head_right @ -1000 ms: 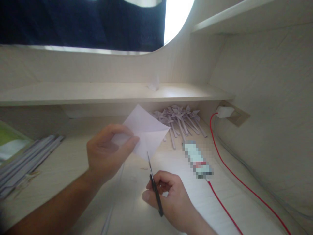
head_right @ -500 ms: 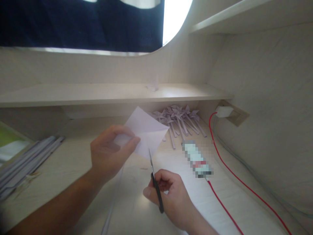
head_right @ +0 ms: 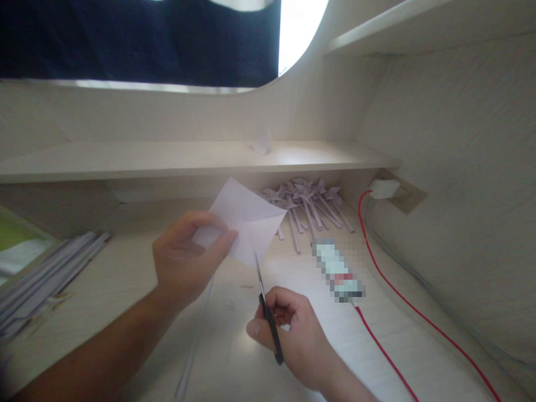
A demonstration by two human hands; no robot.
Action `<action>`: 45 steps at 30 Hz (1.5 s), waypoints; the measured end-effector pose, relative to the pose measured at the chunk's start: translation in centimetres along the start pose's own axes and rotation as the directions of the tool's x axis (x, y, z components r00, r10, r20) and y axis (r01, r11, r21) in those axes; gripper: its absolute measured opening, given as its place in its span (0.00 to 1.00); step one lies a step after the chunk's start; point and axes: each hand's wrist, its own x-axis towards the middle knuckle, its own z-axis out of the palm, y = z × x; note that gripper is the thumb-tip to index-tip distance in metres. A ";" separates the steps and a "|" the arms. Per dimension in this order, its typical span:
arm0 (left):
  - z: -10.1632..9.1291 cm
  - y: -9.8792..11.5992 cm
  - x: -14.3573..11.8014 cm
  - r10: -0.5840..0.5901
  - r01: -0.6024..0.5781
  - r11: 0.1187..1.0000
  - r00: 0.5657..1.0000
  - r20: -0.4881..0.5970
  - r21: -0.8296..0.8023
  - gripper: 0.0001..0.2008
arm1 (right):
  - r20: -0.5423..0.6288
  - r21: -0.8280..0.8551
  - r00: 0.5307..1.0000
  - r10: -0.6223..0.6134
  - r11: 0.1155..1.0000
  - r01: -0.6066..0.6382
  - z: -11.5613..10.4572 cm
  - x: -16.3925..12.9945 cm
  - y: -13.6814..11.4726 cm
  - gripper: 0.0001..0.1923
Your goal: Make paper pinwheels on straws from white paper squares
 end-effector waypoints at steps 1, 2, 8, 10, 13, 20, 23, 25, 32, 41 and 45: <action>0.0 0.0 0.0 0.003 -0.003 1.000 1.000 -0.001 -0.002 0.05 | -0.002 -0.002 1.000 0.006 1.000 -0.006 0.0 0.0 0.0 0.22; 0.0 0.0 0.0 0.005 -0.005 1.000 1.000 -0.001 -0.006 0.06 | -0.002 -0.007 1.000 0.012 1.000 -0.012 0.0 0.0 0.0 0.22; 0.1 0.2 0.0 0.006 -0.006 1.000 1.000 0.001 -0.017 0.06 | 0.014 -0.007 1.000 0.004 1.000 -0.004 0.0 -0.1 -0.1 0.21; 0.0 0.2 0.0 0.015 -0.015 1.000 1.000 0.003 -0.019 0.07 | 0.017 -0.004 1.000 0.011 1.000 -0.011 0.0 -0.1 -0.1 0.22; 0.0 0.3 -0.1 0.024 -0.023 0.999 1.000 0.016 -0.030 0.08 | 0.019 0.002 1.000 -0.004 1.000 0.004 0.0 -0.1 0.0 0.22; 0.0 0.1 -0.1 0.037 -0.036 0.999 0.999 0.026 -0.035 0.08 | 0.016 0.018 1.000 -0.008 1.000 0.007 0.0 0.0 0.5 0.21; 0.1 0.1 -0.1 0.045 -0.044 0.998 0.999 0.017 -0.035 0.09 | 0.016 0.013 1.000 -0.019 1.000 0.019 0.0 0.0 0.4 0.20; 0.2 0.0 -0.1 0.055 -0.054 0.998 0.998 0.009 -0.035 0.09 | 0.009 0.006 1.000 -0.027 1.000 0.027 0.0 0.0 0.4 0.19; 0.1 -0.1 0.0 0.075 -0.075 0.996 0.997 0.008 -0.040 0.09 | 0.002 0.055 1.000 -0.002 0.998 0.002 0.2 0.0 0.5 0.16; 0.2 -0.1 0.0 0.041 -0.041 0.999 0.999 0.013 -0.034 0.08 | -0.028 0.065 1.000 0.010 0.998 -0.008 0.3 0.2 0.7 0.17; 0.2 -0.2 0.1 0.012 -0.011 0.999 1.000 0.023 -0.030 0.08 | -0.039 0.085 0.999 0.010 0.996 -0.007 0.3 0.2 0.9 0.17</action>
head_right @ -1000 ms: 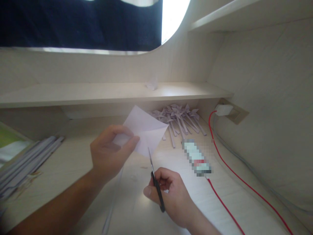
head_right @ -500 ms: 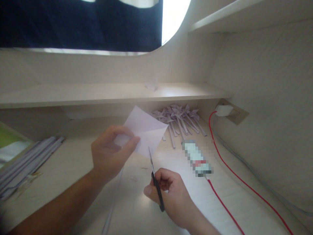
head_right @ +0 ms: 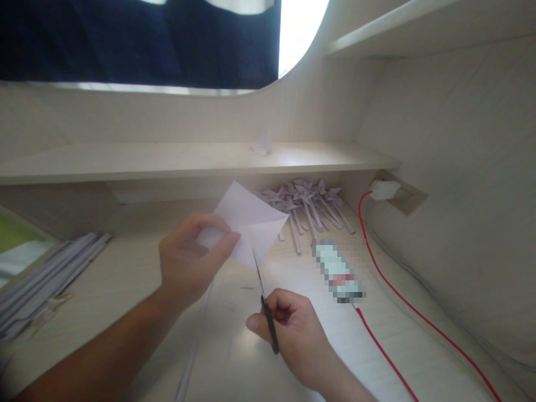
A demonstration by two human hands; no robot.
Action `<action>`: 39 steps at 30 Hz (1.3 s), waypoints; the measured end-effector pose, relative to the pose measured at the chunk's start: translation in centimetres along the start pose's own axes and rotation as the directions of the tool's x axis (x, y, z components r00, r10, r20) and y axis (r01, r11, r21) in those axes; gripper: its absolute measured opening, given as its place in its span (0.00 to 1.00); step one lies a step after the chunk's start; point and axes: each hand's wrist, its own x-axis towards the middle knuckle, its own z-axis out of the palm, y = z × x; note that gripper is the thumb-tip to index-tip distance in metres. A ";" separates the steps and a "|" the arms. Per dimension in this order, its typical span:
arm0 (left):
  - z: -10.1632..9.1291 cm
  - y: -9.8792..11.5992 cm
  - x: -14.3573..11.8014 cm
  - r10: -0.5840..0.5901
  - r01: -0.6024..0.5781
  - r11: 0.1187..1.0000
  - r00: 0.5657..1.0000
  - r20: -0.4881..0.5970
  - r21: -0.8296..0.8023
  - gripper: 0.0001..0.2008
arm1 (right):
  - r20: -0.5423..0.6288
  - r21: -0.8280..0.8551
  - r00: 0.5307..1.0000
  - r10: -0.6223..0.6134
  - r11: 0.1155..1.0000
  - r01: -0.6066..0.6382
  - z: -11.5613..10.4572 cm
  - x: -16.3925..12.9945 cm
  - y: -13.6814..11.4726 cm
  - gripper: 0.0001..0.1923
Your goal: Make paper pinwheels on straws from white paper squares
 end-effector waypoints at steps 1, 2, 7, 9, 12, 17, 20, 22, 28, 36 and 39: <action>0.0 0.0 0.0 -0.003 0.003 1.000 1.000 0.005 0.004 0.07 | -0.002 0.003 1.000 0.001 1.000 0.000 0.0 0.0 0.1 0.17; 0.0 -0.1 0.0 -0.006 0.006 1.000 1.000 0.010 0.007 0.07 | -0.003 0.004 1.000 0.000 1.000 0.000 0.0 0.0 0.1 0.18; 0.1 -0.1 0.0 -0.018 0.019 1.000 0.998 0.061 -0.019 0.07 | -0.010 -0.005 1.000 0.012 1.000 -0.012 0.1 0.0 -0.2 0.16; 0.2 0.0 -0.1 -0.027 0.029 0.999 0.996 0.084 -0.021 0.08 | -0.015 -0.007 1.000 0.017 1.000 -0.017 0.1 0.1 -0.4 0.15; 0.3 0.2 -0.2 -0.043 0.045 0.999 0.994 0.100 -0.012 0.08 | -0.012 -0.009 1.000 0.013 1.000 -0.013 -0.1 0.1 -0.5 0.14; 0.4 0.3 -0.2 -0.042 0.044 0.999 0.994 0.103 -0.023 0.08 | -0.003 0.003 1.000 0.010 1.000 -0.010 -0.2 0.0 0.0 0.15; 0.4 0.2 -0.3 -0.042 0.043 0.999 0.994 0.099 -0.011 0.08 | -0.026 0.002 1.000 0.016 1.000 -0.016 -0.2 0.1 0.1 0.17; 0.4 0.2 -0.2 -0.045 0.046 0.999 0.994 0.097 -0.006 0.07 | -0.045 -0.002 0.999 0.021 1.000 -0.021 -0.2 0.2 0.1 0.18; 0.6 0.3 -0.4 -0.053 0.055 0.998 0.992 0.110 -0.017 0.07 | -0.028 -0.003 1.000 0.011 1.000 -0.011 -0.2 0.1 -0.3 0.16; 0.8 0.3 -0.6 -0.056 0.060 0.998 0.991 0.123 -0.022 0.07 | -0.051 0.022 0.998 0.027 0.999 -0.026 0.0 0.1 -0.6 0.16; 0.8 0.4 -0.5 -0.065 0.068 0.998 0.991 0.119 -0.019 0.07 | -0.046 0.026 0.999 0.019 0.999 -0.018 -0.1 0.1 -0.4 0.16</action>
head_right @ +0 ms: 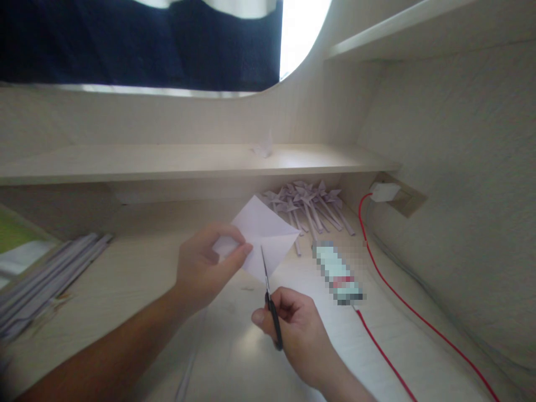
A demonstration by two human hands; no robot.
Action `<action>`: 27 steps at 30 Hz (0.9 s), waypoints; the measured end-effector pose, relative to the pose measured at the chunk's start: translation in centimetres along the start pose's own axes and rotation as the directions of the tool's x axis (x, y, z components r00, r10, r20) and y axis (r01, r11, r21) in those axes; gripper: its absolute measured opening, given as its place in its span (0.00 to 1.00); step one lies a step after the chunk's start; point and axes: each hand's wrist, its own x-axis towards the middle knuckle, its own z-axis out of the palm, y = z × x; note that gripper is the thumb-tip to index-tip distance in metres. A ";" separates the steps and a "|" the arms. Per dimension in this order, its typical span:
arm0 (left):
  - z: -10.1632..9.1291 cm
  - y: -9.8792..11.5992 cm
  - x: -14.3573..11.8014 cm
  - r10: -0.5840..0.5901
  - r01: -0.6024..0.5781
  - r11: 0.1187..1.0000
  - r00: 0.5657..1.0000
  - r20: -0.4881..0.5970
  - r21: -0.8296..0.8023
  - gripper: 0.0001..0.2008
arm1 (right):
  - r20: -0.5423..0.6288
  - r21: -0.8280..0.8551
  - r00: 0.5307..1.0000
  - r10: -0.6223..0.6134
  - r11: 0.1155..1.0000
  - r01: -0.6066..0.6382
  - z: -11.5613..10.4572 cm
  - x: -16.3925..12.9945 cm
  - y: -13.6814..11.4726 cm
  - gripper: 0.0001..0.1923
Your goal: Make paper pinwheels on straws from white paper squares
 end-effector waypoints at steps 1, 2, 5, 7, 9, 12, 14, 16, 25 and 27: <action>0.0 0.0 0.0 0.000 0.000 1.000 1.000 0.000 -0.002 0.07 | -0.001 0.002 1.000 -0.004 1.000 0.004 0.0 0.0 0.1 0.17; 0.0 0.0 0.0 0.001 -0.001 1.000 1.000 0.001 -0.005 0.07 | -0.002 0.002 1.000 -0.005 1.000 0.005 -0.1 0.0 0.1 0.17; 0.0 0.1 0.0 0.008 -0.008 1.000 1.000 0.001 -0.009 0.07 | -0.009 0.008 1.000 0.002 1.000 -0.002 -0.1 0.0 0.2 0.18; 0.0 0.1 0.0 0.015 -0.015 1.000 1.000 -0.002 -0.008 0.07 | -0.019 0.003 1.000 0.003 1.000 -0.003 -0.1 0.1 0.2 0.18; 0.0 0.1 0.0 0.009 -0.009 1.000 1.000 0.002 -0.013 0.07 | -0.026 -0.010 1.000 0.007 1.000 -0.007 -0.1 0.1 0.2 0.19; 0.0 0.1 0.0 -0.008 0.008 1.000 1.000 0.009 -0.018 0.06 | -0.027 -0.020 1.000 0.013 1.000 -0.013 -0.1 0.0 0.2 0.18; -0.1 0.0 0.0 -0.003 0.003 1.000 1.000 0.008 -0.019 0.07 | -0.030 -0.019 0.999 0.017 1.000 -0.017 -0.1 0.0 0.2 0.18; -0.1 0.0 -0.1 0.004 -0.004 1.000 1.000 0.002 -0.022 0.07 | -0.033 -0.020 0.999 0.021 1.000 -0.022 -0.1 0.0 0.2 0.18; 0.1 0.1 -0.1 0.005 -0.005 0.999 1.000 0.007 -0.039 0.06 | -0.015 -0.018 1.000 0.007 1.000 -0.007 -0.1 0.2 0.2 0.16; 0.1 0.0 -0.2 -0.002 0.004 0.998 1.000 0.021 -0.061 0.07 | -0.005 -0.027 1.000 0.002 1.000 -0.002 -0.1 0.2 0.2 0.15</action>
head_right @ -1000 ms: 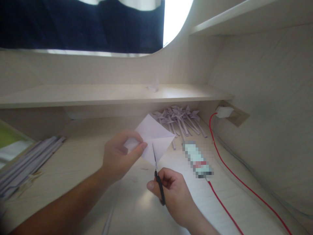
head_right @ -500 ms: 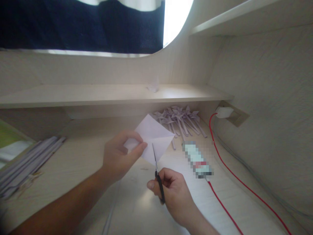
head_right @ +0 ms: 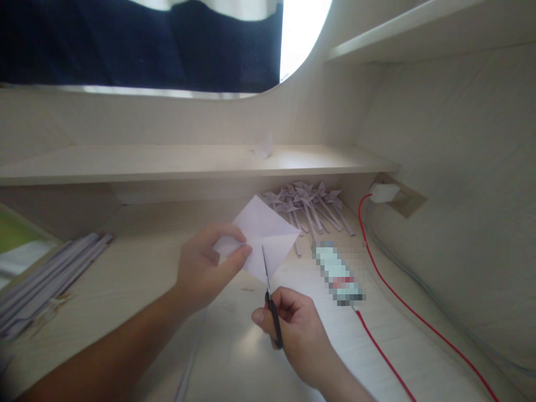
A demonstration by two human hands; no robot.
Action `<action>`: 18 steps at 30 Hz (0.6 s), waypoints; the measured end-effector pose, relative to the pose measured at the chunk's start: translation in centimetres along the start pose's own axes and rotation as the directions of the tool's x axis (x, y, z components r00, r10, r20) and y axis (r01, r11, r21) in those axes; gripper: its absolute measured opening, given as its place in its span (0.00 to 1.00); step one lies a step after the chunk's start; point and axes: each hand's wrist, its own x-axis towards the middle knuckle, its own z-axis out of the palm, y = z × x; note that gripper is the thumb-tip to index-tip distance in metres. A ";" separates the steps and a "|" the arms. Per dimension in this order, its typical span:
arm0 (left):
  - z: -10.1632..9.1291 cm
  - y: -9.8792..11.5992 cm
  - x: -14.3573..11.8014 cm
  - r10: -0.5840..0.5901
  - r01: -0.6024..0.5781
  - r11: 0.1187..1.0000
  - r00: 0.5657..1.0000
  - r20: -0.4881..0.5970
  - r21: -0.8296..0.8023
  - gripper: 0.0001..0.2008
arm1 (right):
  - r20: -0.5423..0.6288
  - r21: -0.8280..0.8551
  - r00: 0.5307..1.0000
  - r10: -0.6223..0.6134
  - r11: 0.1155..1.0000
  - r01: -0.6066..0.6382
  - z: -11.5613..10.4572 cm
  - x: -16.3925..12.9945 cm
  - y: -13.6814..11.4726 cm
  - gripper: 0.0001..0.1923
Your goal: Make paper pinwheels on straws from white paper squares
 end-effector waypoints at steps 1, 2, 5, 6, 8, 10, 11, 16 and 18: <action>-0.1 -0.1 0.1 -0.013 0.013 1.000 1.000 0.008 -0.015 0.07 | 0.015 -0.006 1.000 -0.003 1.000 0.003 0.0 0.0 0.0 0.15; -0.2 -0.3 0.2 -0.030 0.031 0.999 0.999 0.011 -0.038 0.08 | 0.037 -0.013 0.999 -0.004 1.000 0.005 0.0 0.0 0.0 0.15; -1.0 -1.3 1.4 -0.078 0.073 0.985 0.997 -0.027 -0.156 0.16 | 0.128 -0.048 0.991 0.027 0.999 -0.021 0.1 -0.1 0.0 0.17; -1.5 -1.8 2.0 -0.088 0.076 0.977 0.995 -0.051 -0.200 0.20 | 0.153 -0.062 0.987 0.042 0.998 -0.032 0.1 -0.1 0.0 0.17; -2.7 -2.6 3.3 -0.125 0.100 0.971 0.987 -0.105 -0.218 0.27 | 0.165 -0.084 0.985 0.050 0.996 -0.037 0.0 0.0 0.0 0.17; -3.7 -3.1 4.2 -0.175 0.149 0.965 0.979 -0.107 -0.215 0.25 | 0.087 -0.076 0.996 0.002 0.997 0.005 -0.3 0.2 0.1 0.16; -4.0 -3.2 4.5 -0.212 0.196 0.956 0.976 -0.053 -0.219 0.21 | 0.011 -0.068 0.999 -0.037 0.997 0.038 -0.5 0.4 0.2 0.15; -2.9 -2.8 3.5 -0.379 0.526 0.831 0.772 0.510 -0.180 0.06 | -0.324 -0.074 0.927 -0.189 0.982 0.174 -1.2 1.2 0.7 0.22; -1.7 -2.5 2.7 -0.390 0.604 0.783 0.663 0.639 -0.148 0.06 | -0.322 -0.064 0.925 -0.200 0.980 0.190 -1.3 1.4 1.0 0.21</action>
